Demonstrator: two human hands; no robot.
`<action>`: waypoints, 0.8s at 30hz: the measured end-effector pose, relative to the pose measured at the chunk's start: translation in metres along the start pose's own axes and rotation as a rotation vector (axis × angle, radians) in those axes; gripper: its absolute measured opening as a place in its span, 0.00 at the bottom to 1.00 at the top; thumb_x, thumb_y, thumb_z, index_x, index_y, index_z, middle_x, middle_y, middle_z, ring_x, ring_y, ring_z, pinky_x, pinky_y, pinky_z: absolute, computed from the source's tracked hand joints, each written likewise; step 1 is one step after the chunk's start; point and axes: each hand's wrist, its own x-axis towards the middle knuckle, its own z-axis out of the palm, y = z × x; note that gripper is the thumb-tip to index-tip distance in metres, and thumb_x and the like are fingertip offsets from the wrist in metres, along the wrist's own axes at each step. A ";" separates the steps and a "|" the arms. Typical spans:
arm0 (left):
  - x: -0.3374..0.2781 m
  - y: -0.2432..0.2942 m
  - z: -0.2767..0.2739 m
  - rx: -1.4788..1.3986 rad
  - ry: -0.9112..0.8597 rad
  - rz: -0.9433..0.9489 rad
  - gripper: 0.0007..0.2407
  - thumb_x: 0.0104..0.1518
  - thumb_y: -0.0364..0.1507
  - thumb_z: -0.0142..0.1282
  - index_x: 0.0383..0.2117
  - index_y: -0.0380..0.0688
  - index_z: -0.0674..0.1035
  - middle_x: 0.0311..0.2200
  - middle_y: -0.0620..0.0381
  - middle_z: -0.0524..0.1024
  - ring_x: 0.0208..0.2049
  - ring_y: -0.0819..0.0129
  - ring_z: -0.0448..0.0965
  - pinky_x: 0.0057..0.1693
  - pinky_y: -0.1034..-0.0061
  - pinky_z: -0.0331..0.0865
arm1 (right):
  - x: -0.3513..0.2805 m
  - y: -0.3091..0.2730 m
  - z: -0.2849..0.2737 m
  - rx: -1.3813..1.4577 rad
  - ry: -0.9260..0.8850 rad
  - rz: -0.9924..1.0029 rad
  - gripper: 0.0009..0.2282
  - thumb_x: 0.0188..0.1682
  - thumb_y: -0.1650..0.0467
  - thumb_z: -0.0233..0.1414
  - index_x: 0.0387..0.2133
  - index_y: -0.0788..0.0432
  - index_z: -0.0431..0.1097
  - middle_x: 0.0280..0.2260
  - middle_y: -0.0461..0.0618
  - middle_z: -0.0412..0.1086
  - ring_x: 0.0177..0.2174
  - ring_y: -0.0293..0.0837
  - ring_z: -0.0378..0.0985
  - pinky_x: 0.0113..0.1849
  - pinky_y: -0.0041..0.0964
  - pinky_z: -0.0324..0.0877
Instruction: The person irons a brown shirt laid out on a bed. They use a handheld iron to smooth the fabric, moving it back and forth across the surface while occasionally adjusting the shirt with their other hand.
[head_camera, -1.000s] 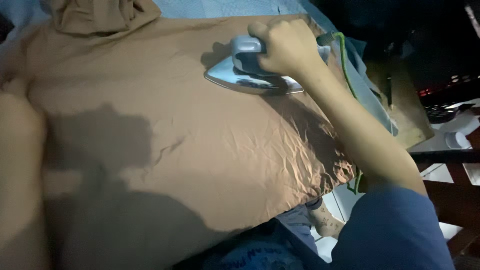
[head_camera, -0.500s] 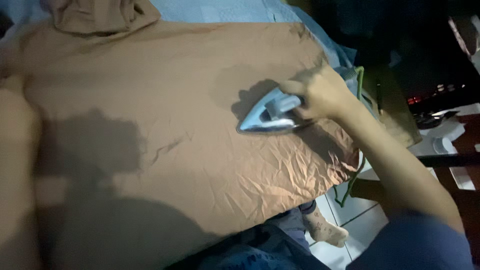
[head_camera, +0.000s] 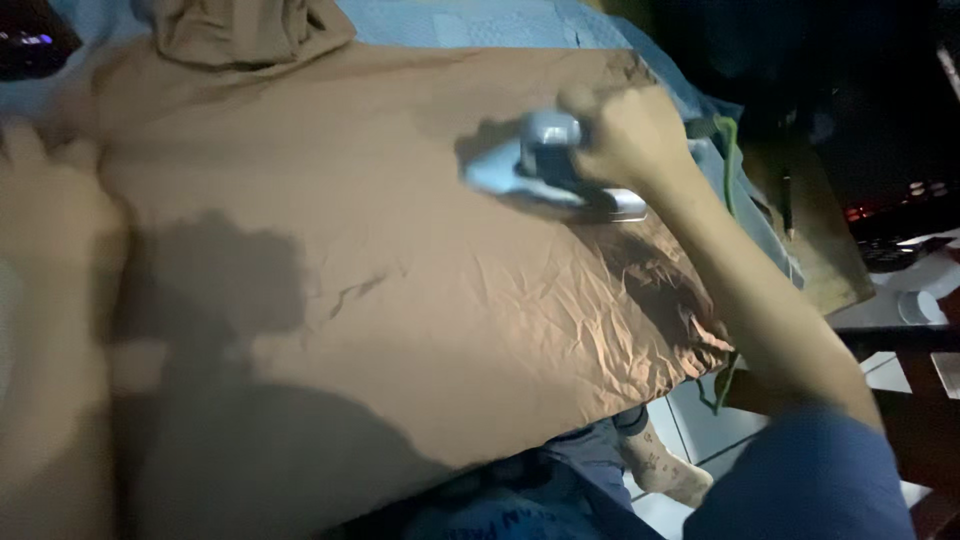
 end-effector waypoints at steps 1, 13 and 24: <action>0.001 0.005 -0.010 -0.003 0.000 -0.004 0.13 0.60 0.33 0.59 0.50 0.46 0.79 0.54 0.43 0.71 0.57 0.48 0.70 0.62 0.60 0.69 | -0.002 -0.001 -0.004 0.038 -0.058 -0.068 0.18 0.38 0.66 0.59 0.44 0.49 0.78 0.23 0.54 0.73 0.20 0.54 0.76 0.23 0.48 0.69; 0.000 0.020 0.002 0.154 0.210 -0.022 0.12 0.61 0.35 0.51 0.47 0.50 0.80 0.55 0.47 0.69 0.65 0.46 0.58 0.68 0.47 0.47 | 0.059 -0.050 0.023 -0.063 0.059 0.129 0.08 0.47 0.66 0.56 0.39 0.50 0.72 0.25 0.59 0.74 0.26 0.59 0.78 0.29 0.53 0.70; 0.015 0.036 -0.038 -0.030 0.187 -0.041 0.10 0.64 0.33 0.48 0.42 0.45 0.81 0.58 0.42 0.69 0.65 0.39 0.59 0.71 0.36 0.41 | 0.094 -0.091 0.020 0.103 0.031 -0.301 0.14 0.39 0.65 0.58 0.40 0.51 0.73 0.21 0.58 0.74 0.24 0.59 0.77 0.27 0.52 0.69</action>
